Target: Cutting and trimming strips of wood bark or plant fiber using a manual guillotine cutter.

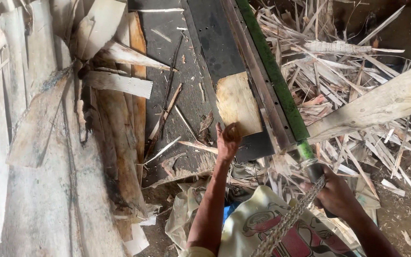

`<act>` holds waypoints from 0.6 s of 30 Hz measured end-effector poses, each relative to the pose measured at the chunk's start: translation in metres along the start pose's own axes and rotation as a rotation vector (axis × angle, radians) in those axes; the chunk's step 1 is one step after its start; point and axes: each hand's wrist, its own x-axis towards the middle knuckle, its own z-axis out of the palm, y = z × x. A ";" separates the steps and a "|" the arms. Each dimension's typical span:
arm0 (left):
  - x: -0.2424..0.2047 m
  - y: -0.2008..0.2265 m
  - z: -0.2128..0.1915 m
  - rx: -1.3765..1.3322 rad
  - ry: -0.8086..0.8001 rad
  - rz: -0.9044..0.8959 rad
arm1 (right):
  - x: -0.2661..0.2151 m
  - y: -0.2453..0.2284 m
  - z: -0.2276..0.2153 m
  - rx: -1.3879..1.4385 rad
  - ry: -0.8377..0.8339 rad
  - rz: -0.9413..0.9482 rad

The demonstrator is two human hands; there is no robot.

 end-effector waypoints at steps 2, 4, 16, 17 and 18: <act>0.012 -0.034 0.013 -0.370 0.000 -0.130 | 0.000 0.002 -0.001 -0.006 -0.006 -0.006; 0.023 -0.063 0.027 -0.741 -0.003 -0.257 | -0.002 0.004 -0.004 -0.010 -0.007 -0.012; 0.020 -0.055 0.059 -0.415 0.205 -0.045 | 0.013 0.022 0.009 -0.040 0.073 0.014; 0.017 -0.039 0.054 -0.374 0.207 -0.027 | 0.043 0.062 0.025 -0.028 0.082 -0.122; 0.013 -0.024 0.051 -0.335 0.209 -0.013 | 0.066 0.106 0.039 -0.017 0.091 -0.254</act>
